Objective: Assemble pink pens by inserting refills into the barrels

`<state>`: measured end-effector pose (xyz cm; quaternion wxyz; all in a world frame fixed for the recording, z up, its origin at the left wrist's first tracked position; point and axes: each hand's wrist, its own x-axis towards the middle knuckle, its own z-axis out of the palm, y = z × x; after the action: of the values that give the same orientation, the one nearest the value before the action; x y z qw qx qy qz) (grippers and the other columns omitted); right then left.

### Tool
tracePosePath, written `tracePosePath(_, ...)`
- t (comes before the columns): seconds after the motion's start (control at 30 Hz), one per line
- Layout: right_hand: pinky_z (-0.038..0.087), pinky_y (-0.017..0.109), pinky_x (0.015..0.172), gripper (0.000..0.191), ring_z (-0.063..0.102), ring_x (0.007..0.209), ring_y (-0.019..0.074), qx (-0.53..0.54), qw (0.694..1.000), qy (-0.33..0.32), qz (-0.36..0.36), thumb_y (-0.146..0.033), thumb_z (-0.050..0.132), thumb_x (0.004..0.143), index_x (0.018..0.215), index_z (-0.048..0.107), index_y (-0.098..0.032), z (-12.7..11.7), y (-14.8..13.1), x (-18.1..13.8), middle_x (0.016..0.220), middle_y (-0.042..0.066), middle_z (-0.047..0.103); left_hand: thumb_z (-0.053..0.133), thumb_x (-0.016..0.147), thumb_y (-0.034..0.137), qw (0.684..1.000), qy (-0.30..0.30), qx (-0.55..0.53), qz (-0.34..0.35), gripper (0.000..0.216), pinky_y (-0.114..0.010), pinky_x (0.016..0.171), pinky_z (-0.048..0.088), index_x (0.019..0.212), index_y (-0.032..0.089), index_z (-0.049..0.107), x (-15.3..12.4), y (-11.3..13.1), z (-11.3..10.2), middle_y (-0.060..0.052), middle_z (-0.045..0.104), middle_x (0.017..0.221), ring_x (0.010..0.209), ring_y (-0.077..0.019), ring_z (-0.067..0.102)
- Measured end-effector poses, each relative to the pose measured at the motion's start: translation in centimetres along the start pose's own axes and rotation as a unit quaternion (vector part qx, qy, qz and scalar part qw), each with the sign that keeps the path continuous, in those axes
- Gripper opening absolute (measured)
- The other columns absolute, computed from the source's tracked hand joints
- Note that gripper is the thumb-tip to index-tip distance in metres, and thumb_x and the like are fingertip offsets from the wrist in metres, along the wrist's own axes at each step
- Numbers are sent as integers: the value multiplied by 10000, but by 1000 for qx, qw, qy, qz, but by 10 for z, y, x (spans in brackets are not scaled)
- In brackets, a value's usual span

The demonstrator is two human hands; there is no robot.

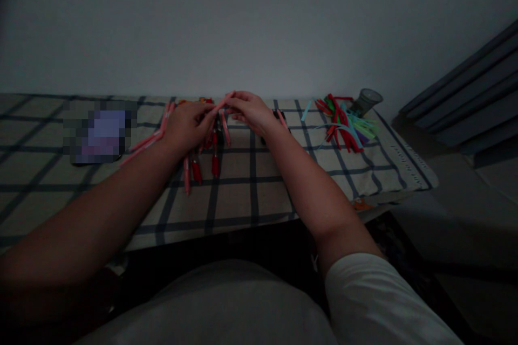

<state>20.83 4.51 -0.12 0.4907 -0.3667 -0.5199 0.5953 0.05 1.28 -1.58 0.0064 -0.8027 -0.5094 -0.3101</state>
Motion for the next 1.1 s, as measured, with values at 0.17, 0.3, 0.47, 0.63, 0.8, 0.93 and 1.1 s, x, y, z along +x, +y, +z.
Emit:
tracePosePath(0.17, 540, 136, 660, 140, 732, 746, 63, 11, 1000, -3, 7, -158, 794, 1014, 929, 695, -207, -1, 1, 1, 898, -19, 792, 493, 1142, 493, 1000, -11, -1, -6, 488, -432, 937, 576, 1342, 260, 872, 0, 2, -2, -101, 858, 1123, 1067, -322, 760)
tracePosePath(0.3, 540, 143, 663, 161, 736, 764, 73, 6, 1000, -6, 5, -194, 832, 1005, 910, 702, -207, -2, 2, 1, 895, -12, 793, 537, 1132, 490, 1000, -3, 1, -7, 451, -415, 934, 577, 1347, 267, 865, 0, 0, -1, -92, 860, 1128, 1066, -312, 761)
tracePosePath(0.47, 540, 134, 659, 192, 714, 744, 66, -6, 1000, -9, 5, -204, 828, 1030, 889, 698, -206, 0, 0, -1, 873, -15, 784, 552, 1144, 508, 1000, 0, 3, -9, 437, -413, 953, 580, 1351, 272, 857, -1, -1, 0, -90, 860, 1154, 1093, -312, 765)
tracePosePath(0.63, 523, 119, 644, 228, 689, 721, 53, -2, 1000, -3, 12, -185, 787, 1064, 865, 677, -204, 2, -2, -2, 847, -22, 769, 592, 1128, 492, 1000, 11, -2, -8, 423, -408, 968, 579, 1361, 266, 863, -1, -1, 0, -97, 865, 1197, 1129, -312, 768)
tracePosePath(0.8, 534, 134, 637, 253, 687, 717, 68, -10, 1000, 5, 12, -235, 856, 1033, 862, 671, -217, 2, -2, -3, 874, -9, 796, 603, 1119, 495, 1000, 22, -5, -8, 417, -422, 982, 581, 1359, 271, 860, -2, 0, 0, -106, 864, 1200, 1136, -318, 762)
tracePosePath(0.93, 534, 123, 635, 272, 684, 698, 60, -14, 1000, 11, 20, -232, 868, 1025, 857, 654, -217, 4, -4, -4, 858, -14, 795, 624, 1107, 462, 1000, 21, -13, -2, 407, -433, 1029, 577, 1413, 296, 837, -2, 1, -1, -94, 865, 1235, 1164, -316, 756)
tracePosePath(1.1, 533, 117, 637, 277, 690, 685, 54, -7, 1000, 13, 20, -230, 864, 1031, 858, 648, -212, 5, -5, -5, 835, -20, 789, 626, 1109, 441, 1000, 13, -20, -4, 435, -437, 1046, 580, 1471, 289, 814, -2, 1, -1, -100, 857, 1294, 1196, -320, 756)
